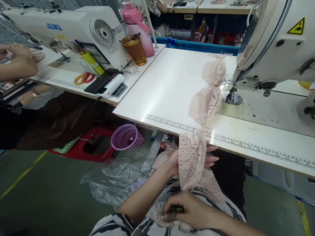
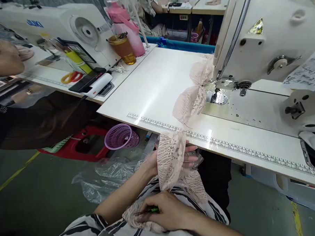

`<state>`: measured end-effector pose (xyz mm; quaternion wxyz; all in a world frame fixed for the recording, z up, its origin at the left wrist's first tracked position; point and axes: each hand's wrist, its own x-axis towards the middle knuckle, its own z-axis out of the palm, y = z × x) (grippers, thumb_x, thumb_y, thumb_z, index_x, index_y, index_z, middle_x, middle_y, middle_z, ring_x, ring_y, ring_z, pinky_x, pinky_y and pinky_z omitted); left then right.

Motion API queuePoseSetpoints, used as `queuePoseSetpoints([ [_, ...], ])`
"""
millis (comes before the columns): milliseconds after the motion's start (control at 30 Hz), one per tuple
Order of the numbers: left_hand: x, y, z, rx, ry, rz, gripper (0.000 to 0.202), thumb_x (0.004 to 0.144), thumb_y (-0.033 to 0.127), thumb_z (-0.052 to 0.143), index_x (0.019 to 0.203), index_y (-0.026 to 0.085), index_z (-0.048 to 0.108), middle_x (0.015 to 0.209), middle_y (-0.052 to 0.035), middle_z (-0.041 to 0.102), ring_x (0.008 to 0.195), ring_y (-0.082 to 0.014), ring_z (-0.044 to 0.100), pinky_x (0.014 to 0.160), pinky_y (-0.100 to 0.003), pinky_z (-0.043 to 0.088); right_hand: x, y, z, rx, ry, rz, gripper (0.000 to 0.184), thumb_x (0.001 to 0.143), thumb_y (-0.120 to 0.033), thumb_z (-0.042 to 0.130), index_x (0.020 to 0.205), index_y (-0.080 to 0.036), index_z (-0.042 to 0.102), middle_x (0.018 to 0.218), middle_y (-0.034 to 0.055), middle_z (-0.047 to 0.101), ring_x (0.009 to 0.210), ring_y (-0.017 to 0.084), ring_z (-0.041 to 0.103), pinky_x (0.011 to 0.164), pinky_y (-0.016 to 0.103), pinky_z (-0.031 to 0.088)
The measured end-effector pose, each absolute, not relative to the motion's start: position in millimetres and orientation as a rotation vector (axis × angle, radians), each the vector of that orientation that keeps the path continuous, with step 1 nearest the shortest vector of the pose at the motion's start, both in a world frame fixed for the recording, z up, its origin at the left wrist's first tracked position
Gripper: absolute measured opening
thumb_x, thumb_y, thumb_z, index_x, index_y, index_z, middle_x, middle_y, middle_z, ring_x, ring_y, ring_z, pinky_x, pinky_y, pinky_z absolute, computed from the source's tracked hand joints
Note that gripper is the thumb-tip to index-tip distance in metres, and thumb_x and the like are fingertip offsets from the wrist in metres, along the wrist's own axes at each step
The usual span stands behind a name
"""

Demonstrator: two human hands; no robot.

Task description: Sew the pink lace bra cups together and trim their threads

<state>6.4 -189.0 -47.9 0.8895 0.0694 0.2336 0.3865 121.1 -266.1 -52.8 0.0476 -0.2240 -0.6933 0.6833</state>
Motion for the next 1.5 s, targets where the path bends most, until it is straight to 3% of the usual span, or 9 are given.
queuePoseSetpoints([
  [67,11,-189,-44,0.216,0.441,0.847,0.036,0.082,0.036,0.062,0.112,0.015,0.064,0.102,-0.0096,0.069,0.065,-0.0151,0.064,0.067,-0.030,0.049,124,-268,-51,-0.666,-2.199,2.031,0.023,0.091,-0.035,0.059,0.101,-0.018,0.071,0.095,0.0039,0.073,0.086,0.015,0.067,0.075,0.022,0.047],
  [133,10,-193,-45,0.269,0.459,0.963,0.033,0.083,0.034,0.060,0.107,0.012,0.064,0.073,-0.0025,0.063,0.039,-0.0028,0.038,0.048,-0.020,0.037,136,-264,-36,-0.692,-2.352,1.857,0.023,0.091,-0.030,0.059,0.111,-0.023,0.067,0.104,0.0030,0.070,0.095,0.016,0.065,0.081,0.024,0.046],
  [233,3,-206,-53,0.288,0.474,1.032,0.046,0.086,0.052,0.054,0.103,0.010,0.063,0.056,0.0038,0.047,0.037,-0.0022,0.016,0.038,-0.019,0.018,165,-250,-5,-0.742,-2.335,1.735,0.036,0.091,-0.039,0.057,0.126,-0.031,0.058,0.114,0.0016,0.065,0.099,0.016,0.062,0.084,0.027,0.046],
  [333,-5,-226,-59,0.330,0.530,0.973,0.061,0.073,0.067,0.063,0.097,0.012,0.061,0.054,0.0048,0.042,0.040,-0.0032,0.020,0.039,-0.020,0.016,189,-228,5,-0.921,-2.015,1.665,0.042,0.096,-0.054,0.040,0.126,-0.032,0.060,0.103,0.0033,0.066,0.093,0.017,0.061,0.084,0.030,0.047],
  [467,-11,-251,-60,0.332,0.611,0.871,0.052,0.057,0.048,0.084,0.085,0.013,0.057,0.052,0.0057,0.040,0.043,-0.0039,0.026,0.042,-0.021,0.016,191,-199,-20,-1.243,-1.851,1.547,0.041,0.097,-0.049,0.042,0.123,-0.026,0.064,0.108,0.0071,0.066,0.110,0.022,0.057,0.103,0.040,0.040],
  [967,-9,-270,-68,0.257,0.612,0.815,0.040,0.056,0.038,0.084,0.069,0.015,0.054,0.049,0.0055,0.041,0.041,-0.0051,0.031,0.041,-0.022,0.021,155,-177,-37,-1.045,-1.870,1.730,0.040,0.095,-0.049,0.046,0.087,-0.019,0.072,0.088,0.0040,0.067,0.085,0.019,0.060,0.083,0.031,0.048],
  [1200,-10,-271,-72,0.194,0.645,0.863,0.039,0.065,0.040,0.081,0.065,0.014,0.053,0.049,0.0053,0.040,0.039,-0.0042,0.030,0.041,-0.020,0.021,157,-185,-32,-1.100,-1.877,1.666,0.035,0.095,-0.044,0.047,0.105,-0.021,0.072,0.098,0.0045,0.071,0.091,0.020,0.065,0.088,0.034,0.051],
  [1333,-14,-259,-76,0.133,0.630,0.987,0.046,0.083,0.049,0.065,0.061,0.017,0.041,0.048,0.0065,0.034,0.038,-0.0041,0.022,0.041,-0.019,0.023,164,-183,-21,-0.942,-2.256,0.981,0.033,0.090,-0.021,0.054,0.121,-0.022,0.064,0.101,0.0065,0.068,0.081,0.015,0.064,0.062,0.023,0.050],
  [1500,-18,-236,-85,-0.005,0.598,1.044,0.050,0.092,0.050,0.054,0.061,0.018,0.030,0.047,0.0099,0.025,0.034,-0.0023,0.010,0.037,-0.016,0.020,149,-146,-6,-0.993,-2.499,0.051,0.049,0.079,-0.001,0.048,0.120,-0.022,0.063,0.130,0.0084,0.059,0.058,0.008,0.055,0.036,0.020,0.026],
])
